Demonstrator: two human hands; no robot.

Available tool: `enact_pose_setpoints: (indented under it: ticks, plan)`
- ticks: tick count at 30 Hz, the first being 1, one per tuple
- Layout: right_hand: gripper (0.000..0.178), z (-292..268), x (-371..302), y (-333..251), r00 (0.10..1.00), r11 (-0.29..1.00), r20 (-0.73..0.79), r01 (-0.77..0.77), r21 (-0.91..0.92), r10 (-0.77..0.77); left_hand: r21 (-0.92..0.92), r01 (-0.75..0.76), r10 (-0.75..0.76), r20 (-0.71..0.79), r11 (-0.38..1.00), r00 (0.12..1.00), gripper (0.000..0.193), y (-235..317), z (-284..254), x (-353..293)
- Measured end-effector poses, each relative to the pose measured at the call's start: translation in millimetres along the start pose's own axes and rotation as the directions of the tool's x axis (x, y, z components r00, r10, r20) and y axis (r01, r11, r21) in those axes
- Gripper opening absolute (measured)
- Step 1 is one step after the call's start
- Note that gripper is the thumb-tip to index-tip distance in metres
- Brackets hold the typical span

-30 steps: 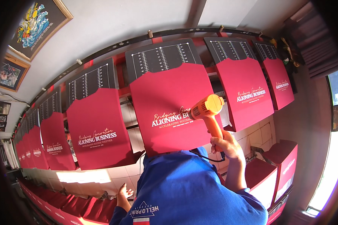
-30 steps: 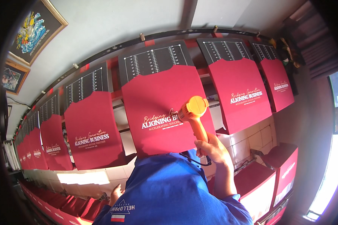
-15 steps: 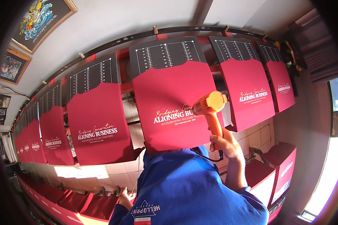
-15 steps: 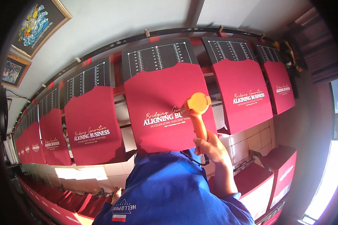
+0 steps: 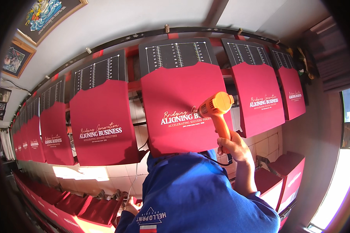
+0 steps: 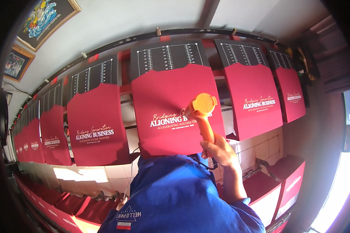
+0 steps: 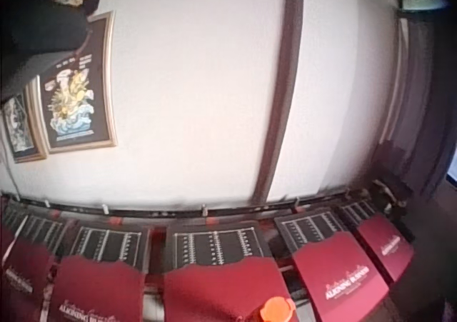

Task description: The person uses a heat gun to dry ink on screen-printed t-shirts that are arranged on a series of printing platens.

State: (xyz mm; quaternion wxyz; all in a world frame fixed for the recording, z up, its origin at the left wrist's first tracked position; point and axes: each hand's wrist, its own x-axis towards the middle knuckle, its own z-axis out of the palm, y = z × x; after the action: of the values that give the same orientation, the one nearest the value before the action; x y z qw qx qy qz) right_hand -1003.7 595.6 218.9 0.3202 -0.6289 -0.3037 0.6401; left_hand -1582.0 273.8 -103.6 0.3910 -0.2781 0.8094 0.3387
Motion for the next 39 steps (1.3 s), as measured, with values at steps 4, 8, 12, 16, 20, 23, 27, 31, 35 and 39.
enact_pose_setpoints:
  ticks: [4, 8, 12, 16, 20, 23, 27, 31, 35, 39]
  plan:
    - [0.041, -0.9, -3.4, -6.2, 0.996, 0.997, 0.071, -0.055, -0.049, 0.058, -0.07, -0.001, 0.0, -0.01, 0.998, 1.0, 0.047, -9.8, -7.6, 4.7]
    - [0.041, 1.5, -1.5, -4.3, 0.999, 0.998, 0.044, -0.017, -0.067, 0.02, -0.132, -0.011, 0.008, -0.019, 0.991, 1.0, 0.046, -15.3, -10.1, 13.6]
    - [0.041, 6.3, 1.0, -5.1, 0.999, 0.998, 0.04, -0.01, -0.068, 0.013, -0.185, -0.031, 0.026, -0.028, 0.982, 0.999, 0.045, -14.2, -14.3, 26.4]
    - [0.039, 7.7, -0.4, -9.2, 0.995, 0.993, 0.086, -0.036, -0.111, 0.046, -0.264, -0.042, 0.033, -0.04, 0.964, 0.999, 0.044, -17.2, -18.1, 39.7]
    - [0.04, 16.0, 0.9, -10.4, 0.998, 0.99, 0.053, -0.012, -0.138, 0.019, -0.344, -0.071, 0.052, -0.065, 0.936, 0.997, 0.044, -14.3, -19.3, 57.1]
    - [0.044, 14.2, 2.3, -12.9, 0.996, 0.985, 0.078, -0.018, -0.173, 0.032, -0.419, -0.089, 0.057, -0.089, 0.904, 0.994, 0.043, -15.0, -18.9, 72.0]
    - [0.042, 24.5, 7.1, -14.2, 0.997, 0.98, 0.069, 0.039, -0.195, -0.026, -0.499, -0.118, 0.068, -0.116, 0.859, 0.991, 0.043, -12.9, -22.0, 92.1]
    - [0.044, 30.8, 0.4, -19.5, 0.997, 0.976, 0.079, -0.005, -0.218, 0.023, -0.568, -0.147, 0.081, -0.141, 0.81, 0.987, 0.042, -13.1, -24.2, 109.3]
    - [0.042, 27.6, -3.7, -14.6, 0.999, 0.978, 0.04, -0.012, -0.209, 0.021, -0.627, -0.174, 0.085, -0.17, 0.759, 0.982, 0.041, -18.9, -38.4, 120.9]
    - [0.04, 30.6, -6.1, -3.4, 0.999, 0.963, -0.046, 0.001, -0.27, -0.014, -0.661, -0.174, 0.081, -0.169, 0.73, 0.982, 0.041, -15.7, -24.6, 137.7]
